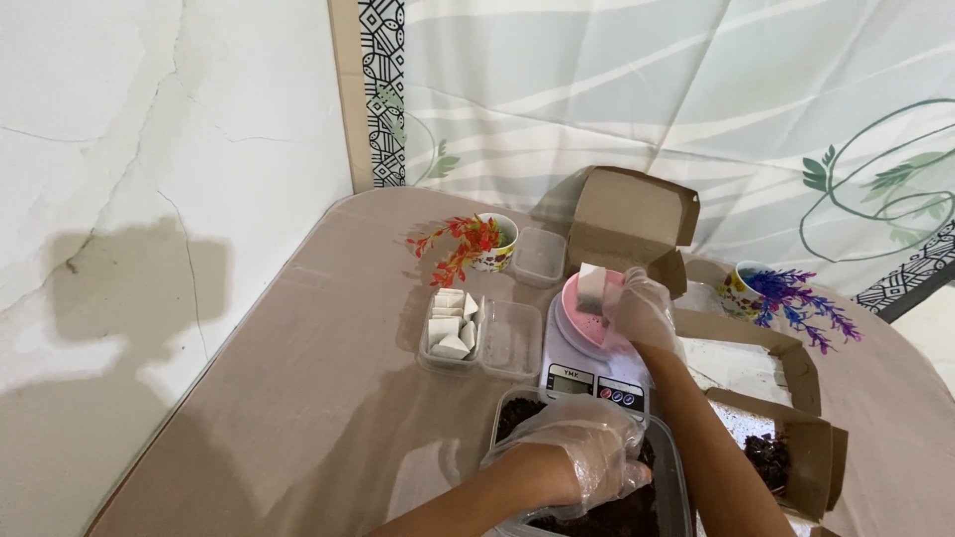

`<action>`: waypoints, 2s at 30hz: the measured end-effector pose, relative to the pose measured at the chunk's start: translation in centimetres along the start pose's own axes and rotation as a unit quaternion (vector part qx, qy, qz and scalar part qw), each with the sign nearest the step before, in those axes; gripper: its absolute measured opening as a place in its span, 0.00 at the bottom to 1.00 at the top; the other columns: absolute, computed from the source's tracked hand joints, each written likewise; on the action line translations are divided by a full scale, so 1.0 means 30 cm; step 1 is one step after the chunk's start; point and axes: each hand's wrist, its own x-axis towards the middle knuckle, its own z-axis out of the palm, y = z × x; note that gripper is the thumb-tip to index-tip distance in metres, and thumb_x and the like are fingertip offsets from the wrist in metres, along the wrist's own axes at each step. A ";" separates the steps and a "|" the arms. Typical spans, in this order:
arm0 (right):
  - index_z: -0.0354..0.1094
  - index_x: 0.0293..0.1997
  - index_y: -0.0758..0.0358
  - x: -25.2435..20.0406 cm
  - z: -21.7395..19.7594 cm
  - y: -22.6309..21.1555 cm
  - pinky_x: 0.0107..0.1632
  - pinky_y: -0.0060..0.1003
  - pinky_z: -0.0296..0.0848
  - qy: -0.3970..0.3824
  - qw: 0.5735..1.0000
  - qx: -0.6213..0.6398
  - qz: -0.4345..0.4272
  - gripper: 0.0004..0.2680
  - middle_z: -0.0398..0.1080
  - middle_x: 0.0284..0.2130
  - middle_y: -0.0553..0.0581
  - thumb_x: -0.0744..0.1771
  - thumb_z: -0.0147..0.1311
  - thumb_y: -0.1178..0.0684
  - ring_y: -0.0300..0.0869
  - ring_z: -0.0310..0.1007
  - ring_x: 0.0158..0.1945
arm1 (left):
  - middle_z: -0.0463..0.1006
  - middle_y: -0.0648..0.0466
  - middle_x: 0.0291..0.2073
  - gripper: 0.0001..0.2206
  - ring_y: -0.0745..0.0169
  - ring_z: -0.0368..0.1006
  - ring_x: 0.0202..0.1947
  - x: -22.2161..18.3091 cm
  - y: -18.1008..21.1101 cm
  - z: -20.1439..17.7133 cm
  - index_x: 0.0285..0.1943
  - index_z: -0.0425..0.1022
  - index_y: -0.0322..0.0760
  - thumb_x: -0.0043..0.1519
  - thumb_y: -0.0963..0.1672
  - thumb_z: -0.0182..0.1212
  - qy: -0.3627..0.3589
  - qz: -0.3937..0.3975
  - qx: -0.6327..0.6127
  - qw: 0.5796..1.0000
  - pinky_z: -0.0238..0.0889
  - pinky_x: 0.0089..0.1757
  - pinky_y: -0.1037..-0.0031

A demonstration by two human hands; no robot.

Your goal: Manually filling tea bags with loose tea leaves and weighing them on a digital scale.

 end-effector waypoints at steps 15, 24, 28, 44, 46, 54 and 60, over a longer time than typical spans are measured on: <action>0.62 0.61 0.58 -0.194 -0.111 0.001 0.32 0.32 0.68 0.039 0.969 0.244 -0.028 0.24 0.70 0.44 0.57 0.61 0.48 0.76 0.40 0.64 0.36 | 0.77 0.45 0.35 0.17 0.43 0.75 0.37 -0.027 -0.027 -0.026 0.46 0.76 0.38 0.64 0.52 0.52 0.055 -0.007 -0.009 0.998 0.68 0.40 0.56; 0.60 0.62 0.65 -0.505 -0.274 0.054 0.42 0.34 0.81 0.099 0.938 0.295 -0.154 0.17 0.79 0.35 0.63 0.66 0.56 0.63 0.44 0.80 0.38 | 0.80 0.53 0.40 0.22 0.62 0.77 0.37 0.218 -0.174 0.095 0.59 0.76 0.42 0.59 0.53 0.62 0.289 0.074 -0.314 0.901 0.72 0.40 0.72; 0.57 0.59 0.62 -0.574 -0.225 0.154 0.31 0.30 0.76 0.135 0.902 0.278 -0.303 0.16 0.70 0.31 0.56 0.67 0.57 0.61 0.42 0.72 0.32 | 0.83 0.48 0.44 0.30 0.63 0.81 0.40 0.144 -0.149 0.048 0.64 0.71 0.37 0.57 0.55 0.60 0.283 0.181 -0.438 0.834 0.77 0.45 0.73; 0.73 0.41 0.63 -0.559 -0.148 0.315 0.43 0.33 0.79 0.026 0.778 0.585 -0.226 0.07 0.77 0.35 0.60 0.63 0.63 0.65 0.43 0.78 0.38 | 0.81 0.45 0.37 0.08 0.50 0.83 0.29 0.121 -0.139 0.049 0.45 0.77 0.27 0.67 0.42 0.59 0.253 0.305 -0.544 0.739 0.80 0.35 0.73; 0.72 0.42 0.63 -0.531 -0.141 0.346 0.44 0.33 0.78 0.026 0.782 0.571 -0.248 0.06 0.76 0.38 0.58 0.64 0.62 0.64 0.41 0.76 0.39 | 0.83 0.51 0.37 0.09 0.57 0.81 0.35 0.150 -0.158 0.047 0.42 0.80 0.33 0.66 0.45 0.59 0.309 0.300 -0.466 0.773 0.76 0.40 0.73; 0.70 0.45 0.67 -0.577 -0.192 0.316 0.44 0.34 0.86 -0.070 0.807 0.510 -0.289 0.09 0.80 0.47 0.70 0.63 0.60 0.67 0.53 0.84 0.45 | 0.83 0.57 0.35 0.10 0.69 0.77 0.36 0.159 -0.155 0.051 0.40 0.83 0.38 0.65 0.47 0.61 0.308 0.271 -0.472 0.780 0.73 0.39 0.77; 0.71 0.51 0.68 -0.562 -0.184 0.344 0.50 0.35 0.84 -0.016 0.844 0.442 -0.304 0.13 0.79 0.46 0.64 0.62 0.61 0.63 0.48 0.82 0.52 | 0.67 0.60 0.13 0.17 0.70 0.55 0.14 0.198 -0.192 0.030 0.43 0.83 0.36 0.54 0.51 0.72 0.263 -0.016 -0.528 0.808 0.63 0.28 0.77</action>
